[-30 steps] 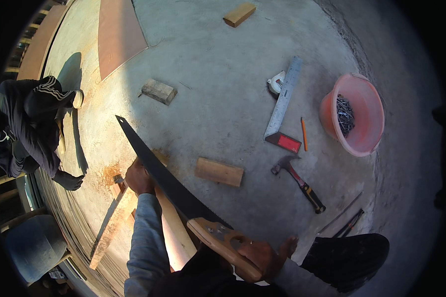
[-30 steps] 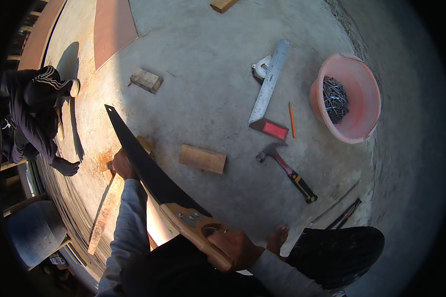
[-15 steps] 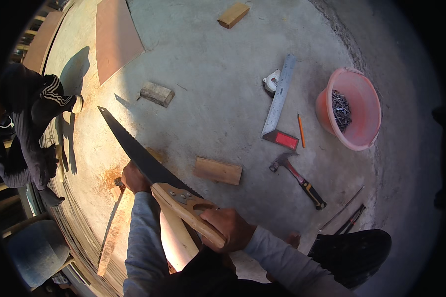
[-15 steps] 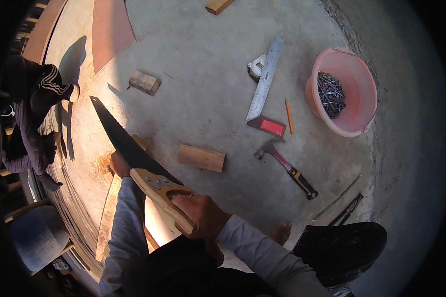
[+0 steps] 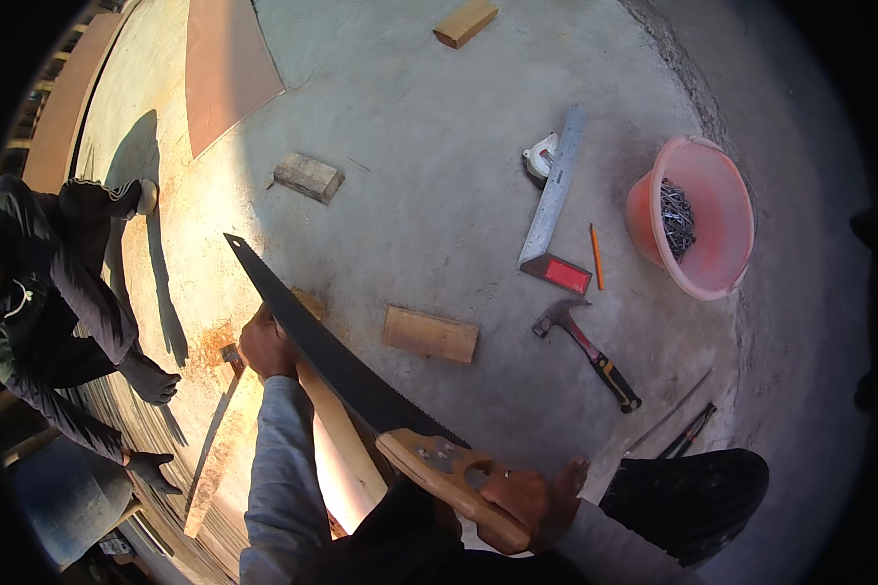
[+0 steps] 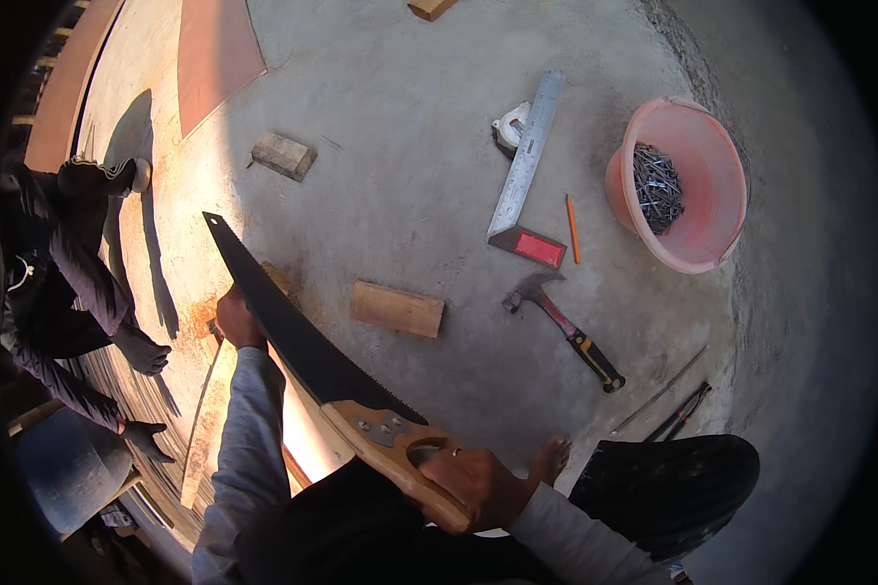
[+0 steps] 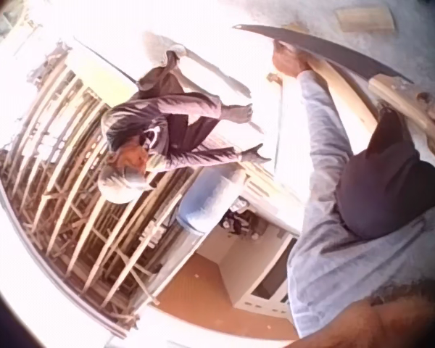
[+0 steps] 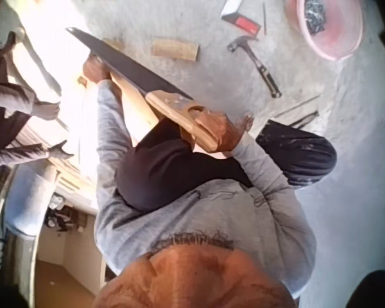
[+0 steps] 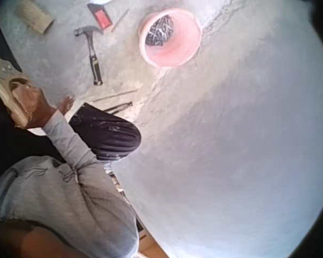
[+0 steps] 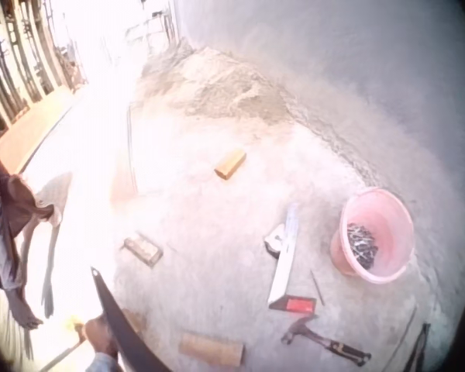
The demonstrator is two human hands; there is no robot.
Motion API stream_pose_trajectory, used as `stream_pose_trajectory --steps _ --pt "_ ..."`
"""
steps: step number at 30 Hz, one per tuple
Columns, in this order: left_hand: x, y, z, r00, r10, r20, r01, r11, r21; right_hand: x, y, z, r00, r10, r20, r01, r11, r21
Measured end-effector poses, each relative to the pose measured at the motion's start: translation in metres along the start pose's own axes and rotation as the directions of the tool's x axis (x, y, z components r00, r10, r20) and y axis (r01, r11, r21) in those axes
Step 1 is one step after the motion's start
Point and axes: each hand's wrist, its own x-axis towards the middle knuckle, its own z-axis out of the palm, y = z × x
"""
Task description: The person assembles a wooden frame by hammering nails into wooden planks, measuring and marking with a square and pencil, cutting wood with a hand saw, and nailing pieces together. The person works on a concrete floor with tools and materials scattered nearby.
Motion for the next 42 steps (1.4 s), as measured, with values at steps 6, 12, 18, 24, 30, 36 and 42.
stream_pose_trajectory --steps 6,12,18,24,30,36,42 --pt "0.001 -0.001 -0.002 0.999 0.017 0.043 -0.021 0.995 0.102 0.040 0.027 0.014 0.972 0.170 0.159 -0.210 0.937 0.278" --pt "0.000 0.004 -0.004 0.999 -0.039 0.007 0.039 0.999 0.012 0.003 0.010 0.002 0.996 0.079 0.031 -0.081 0.993 0.089" --pt "0.004 0.008 -0.012 0.998 -0.034 0.046 0.035 0.999 -0.018 0.040 0.029 0.024 0.987 0.103 0.124 -0.129 0.966 0.225" --pt "0.001 0.005 -0.008 0.999 -0.032 0.044 0.028 0.996 0.087 0.017 0.017 0.011 0.980 0.133 0.149 -0.165 0.959 0.232" --pt "0.003 0.004 -0.007 1.000 0.001 0.010 -0.001 1.000 0.014 0.030 0.017 0.010 0.985 0.066 0.157 -0.097 0.976 0.196" --pt "0.003 0.009 -0.008 0.998 0.034 -0.062 -0.032 0.999 0.034 0.053 0.034 0.022 0.970 0.164 0.182 -0.207 0.944 0.256" --pt "0.002 0.004 -0.008 0.999 -0.044 0.026 0.042 0.997 0.066 0.020 0.021 0.013 1.000 -0.007 -0.024 0.010 0.991 0.136"
